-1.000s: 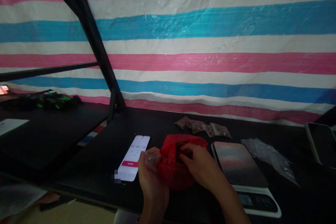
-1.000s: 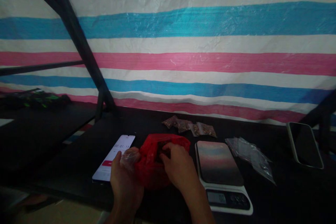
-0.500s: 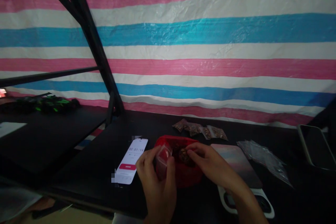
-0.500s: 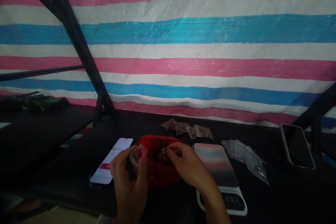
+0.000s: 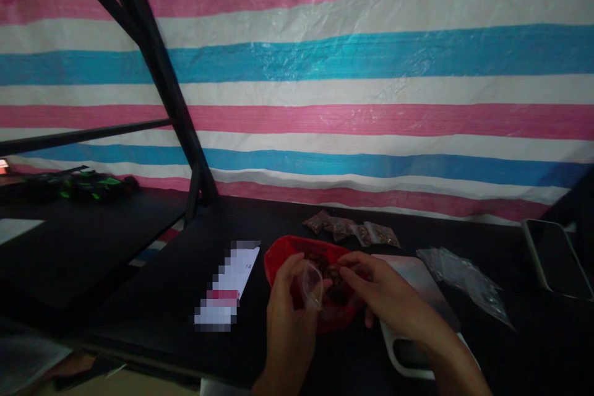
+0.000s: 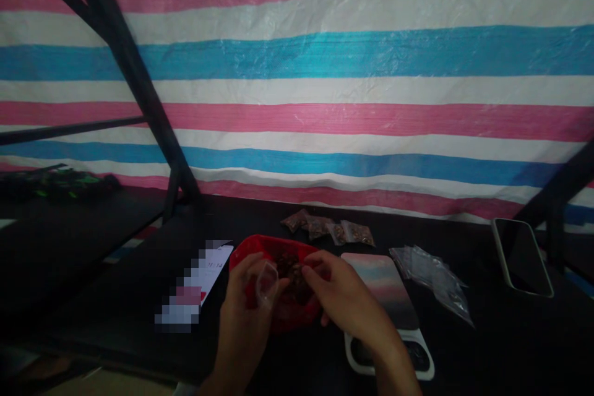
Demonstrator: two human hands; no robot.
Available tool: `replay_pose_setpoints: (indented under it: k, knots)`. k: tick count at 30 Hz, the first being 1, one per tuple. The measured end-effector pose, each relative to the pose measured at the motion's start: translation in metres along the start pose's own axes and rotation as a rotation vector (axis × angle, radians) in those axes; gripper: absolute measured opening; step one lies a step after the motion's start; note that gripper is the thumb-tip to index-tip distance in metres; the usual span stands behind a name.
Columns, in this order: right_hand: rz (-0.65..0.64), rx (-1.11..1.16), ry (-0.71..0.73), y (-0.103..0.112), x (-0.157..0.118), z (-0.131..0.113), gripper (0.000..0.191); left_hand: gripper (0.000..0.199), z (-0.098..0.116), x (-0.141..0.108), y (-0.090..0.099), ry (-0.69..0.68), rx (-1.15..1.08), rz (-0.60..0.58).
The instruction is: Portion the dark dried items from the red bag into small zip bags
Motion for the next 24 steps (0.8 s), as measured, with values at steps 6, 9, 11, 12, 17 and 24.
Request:
replay_pose_setpoints:
  k: [6,9,11,12,17,24]
  knots:
    - [0.136,0.1,0.0,0.002,0.001,-0.013,0.028,0.047,-0.021,0.003,-0.017,0.155,0.117,-0.184]
    - [0.14,0.12,0.059,-0.004,0.001,-0.022,0.03,0.045,-0.02,0.002,-0.019,0.152,0.136,-0.191]
    - [0.115,0.1,0.119,-0.011,0.001,-0.027,0.03,0.042,-0.018,0.003,-0.019,0.132,0.136,-0.18]
    - [0.109,0.074,0.147,-0.014,0.001,-0.029,0.029,0.04,-0.017,0.003,-0.019,0.119,0.134,-0.174]
    - [0.21,-0.159,0.201,-0.018,-0.002,-0.036,0.026,0.037,-0.012,0.003,-0.02,0.007,0.163,-0.187]
    - [0.291,-0.305,0.248,-0.016,-0.004,-0.048,0.033,0.059,-0.006,-0.004,-0.029,-0.033,0.049,-0.319]
Point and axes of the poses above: each hand's wrist, its own x-axis towards the middle knuckle, its own y-axis out of the back of the hand, z = x × y, the point moved 8 cm from there along x, towards the middle knuckle, and after that the axes turned 14 degrees about x, right-handed, at the moved point
